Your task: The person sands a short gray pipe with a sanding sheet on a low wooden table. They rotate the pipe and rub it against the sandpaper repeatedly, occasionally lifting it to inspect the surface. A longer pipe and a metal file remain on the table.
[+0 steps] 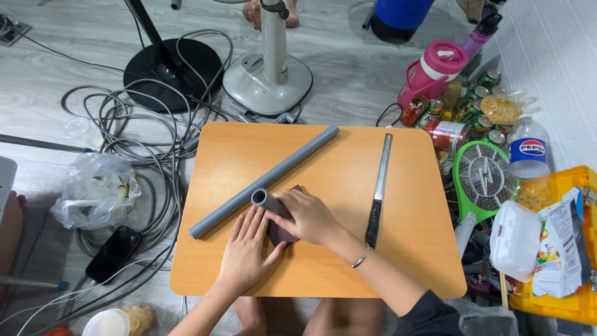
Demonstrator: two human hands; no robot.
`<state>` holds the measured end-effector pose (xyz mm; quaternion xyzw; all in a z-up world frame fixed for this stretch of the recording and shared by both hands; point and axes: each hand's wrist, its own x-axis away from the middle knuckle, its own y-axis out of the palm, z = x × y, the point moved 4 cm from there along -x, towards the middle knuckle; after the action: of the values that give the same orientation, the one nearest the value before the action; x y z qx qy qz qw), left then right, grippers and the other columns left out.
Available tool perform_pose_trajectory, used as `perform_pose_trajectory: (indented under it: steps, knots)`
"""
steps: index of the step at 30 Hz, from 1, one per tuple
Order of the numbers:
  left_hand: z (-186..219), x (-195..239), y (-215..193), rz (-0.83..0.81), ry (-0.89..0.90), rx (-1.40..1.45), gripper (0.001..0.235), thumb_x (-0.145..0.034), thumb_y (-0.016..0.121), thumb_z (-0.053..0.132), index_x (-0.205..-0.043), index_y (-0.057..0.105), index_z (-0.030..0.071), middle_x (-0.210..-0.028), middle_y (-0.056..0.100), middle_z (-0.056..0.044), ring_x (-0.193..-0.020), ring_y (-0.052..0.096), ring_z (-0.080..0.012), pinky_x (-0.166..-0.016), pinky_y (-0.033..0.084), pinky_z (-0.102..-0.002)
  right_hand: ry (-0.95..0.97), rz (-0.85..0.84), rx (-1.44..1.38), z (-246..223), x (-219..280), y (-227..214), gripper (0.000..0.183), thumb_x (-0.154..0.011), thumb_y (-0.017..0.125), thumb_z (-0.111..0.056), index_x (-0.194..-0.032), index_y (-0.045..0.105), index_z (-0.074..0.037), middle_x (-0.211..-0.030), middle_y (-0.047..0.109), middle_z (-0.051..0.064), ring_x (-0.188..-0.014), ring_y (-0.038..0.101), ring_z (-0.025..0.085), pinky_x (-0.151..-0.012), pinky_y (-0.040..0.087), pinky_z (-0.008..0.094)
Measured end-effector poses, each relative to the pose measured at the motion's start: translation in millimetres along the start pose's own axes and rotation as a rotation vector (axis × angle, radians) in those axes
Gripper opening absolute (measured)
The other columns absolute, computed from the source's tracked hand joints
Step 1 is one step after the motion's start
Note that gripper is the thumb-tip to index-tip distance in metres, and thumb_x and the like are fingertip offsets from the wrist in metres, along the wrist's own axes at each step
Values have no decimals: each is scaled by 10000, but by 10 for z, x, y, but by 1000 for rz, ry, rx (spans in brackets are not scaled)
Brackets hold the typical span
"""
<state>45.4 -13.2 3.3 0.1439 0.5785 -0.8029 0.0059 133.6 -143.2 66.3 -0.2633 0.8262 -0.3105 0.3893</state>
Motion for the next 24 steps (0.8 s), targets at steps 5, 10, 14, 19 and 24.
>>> perform_pose_trajectory:
  steps: [5,10,14,19,24]
  knots:
    - [1,24,-11,84,46,5,752,-919,499,508,-1489,326,49,-1562,338,-106,-1441,313,-260,-1211,175,-390,-198,-19,279,26,226,326,237,-942,595,-213,-1160,578,-122,-1100,629,70,-830,578,254,-769,484,386]
    - [8,26,-47,99,47,112,658,-850,561,358,-1419,445,48,-1550,377,-118,-1431,353,-264,-1190,236,-433,-297,-24,325,-10,328,396,238,-927,578,-210,-1152,580,-132,-1115,626,70,-803,543,238,-736,505,385]
    - [-21,48,-23,133,60,97,713,-874,574,394,-1479,384,69,-1554,376,-113,-1445,338,-264,-1202,228,-426,-317,-9,195,-89,307,329,224,-974,540,-255,-1117,592,-91,-955,583,76,-725,541,248,-645,477,368]
    - [-51,48,53,112,75,29,730,-911,514,473,-1486,367,47,-1561,355,-128,-1453,313,-272,-1197,216,-414,-251,-63,-42,-46,323,361,262,-972,601,-302,-1119,573,-87,-881,574,68,-683,589,251,-645,497,346]
    - [-9,16,30,64,41,-33,797,-930,474,583,-1524,283,87,-1570,323,-116,-1454,284,-241,-1214,152,-378,-188,45,278,124,256,245,228,-934,613,-240,-1124,618,-112,-844,532,62,-665,580,245,-588,485,353]
